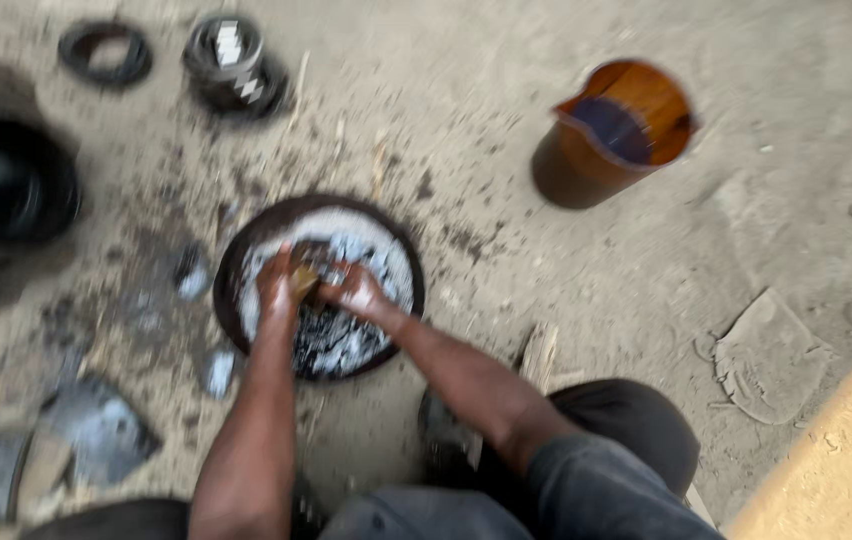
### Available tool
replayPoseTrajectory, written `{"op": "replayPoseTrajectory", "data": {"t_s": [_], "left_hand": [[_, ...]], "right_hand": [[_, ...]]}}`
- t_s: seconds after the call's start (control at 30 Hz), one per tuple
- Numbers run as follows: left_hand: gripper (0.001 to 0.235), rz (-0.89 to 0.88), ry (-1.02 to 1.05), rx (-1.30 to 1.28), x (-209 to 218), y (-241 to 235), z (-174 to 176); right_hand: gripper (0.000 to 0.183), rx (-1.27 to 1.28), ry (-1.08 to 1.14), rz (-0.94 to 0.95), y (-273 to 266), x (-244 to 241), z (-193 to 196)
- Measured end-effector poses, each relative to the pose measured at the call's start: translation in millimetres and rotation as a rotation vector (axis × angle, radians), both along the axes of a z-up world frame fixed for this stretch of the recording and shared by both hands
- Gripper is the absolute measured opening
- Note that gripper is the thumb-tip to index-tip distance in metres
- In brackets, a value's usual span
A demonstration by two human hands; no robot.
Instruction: The person sits on the ground and scrubs several metal mechanical parts, including rings and bearings, in a shallow pan filled with soapy water. They repeatedly dip, scrub, and rinse the parts by hand, then place them on the ground beside the pan.
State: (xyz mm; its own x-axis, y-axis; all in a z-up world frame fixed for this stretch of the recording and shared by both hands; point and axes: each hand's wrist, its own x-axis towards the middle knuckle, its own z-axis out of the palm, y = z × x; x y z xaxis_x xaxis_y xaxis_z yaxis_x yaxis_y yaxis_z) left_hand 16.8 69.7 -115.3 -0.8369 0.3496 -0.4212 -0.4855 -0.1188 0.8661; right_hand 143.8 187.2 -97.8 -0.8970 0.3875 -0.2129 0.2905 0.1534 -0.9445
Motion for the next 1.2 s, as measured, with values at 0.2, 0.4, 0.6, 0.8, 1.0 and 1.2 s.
{"op": "replayPoseTrajectory", "data": {"t_s": [0.2, 0.4, 0.6, 0.8, 1.0, 1.2], "left_hand": [[0.05, 0.127, 0.819, -0.29, 52.3, -8.5, 13.2], [0.045, 0.054, -0.163, 0.35, 20.5, -19.1, 25.2], [0.043, 0.488, -0.462, 0.23, 0.6, -8.5, 19.3], [0.047, 0.145, 0.026, -0.801, 8.1, -46.7, 13.2], [0.081, -0.831, 0.873, -1.237, 61.3, -55.8, 35.9], [0.05, -0.204, -0.212, -0.578, 38.5, -54.8, 81.8]], "right_hand": [[0.049, 0.355, 0.075, 0.01, 3.6, 7.1, 25.6], [0.042, 0.025, 0.019, 0.03, -12.1, 18.7, 74.5], [0.028, -0.134, 0.0, 0.062, -5.4, 19.8, 99.9], [0.025, -0.389, 0.093, -0.082, 18.2, 25.0, 74.5], [0.048, -0.562, 0.264, -0.259, 38.9, 31.0, 36.7], [0.036, -0.628, 0.26, -0.299, 44.3, 33.6, 38.6]]}}
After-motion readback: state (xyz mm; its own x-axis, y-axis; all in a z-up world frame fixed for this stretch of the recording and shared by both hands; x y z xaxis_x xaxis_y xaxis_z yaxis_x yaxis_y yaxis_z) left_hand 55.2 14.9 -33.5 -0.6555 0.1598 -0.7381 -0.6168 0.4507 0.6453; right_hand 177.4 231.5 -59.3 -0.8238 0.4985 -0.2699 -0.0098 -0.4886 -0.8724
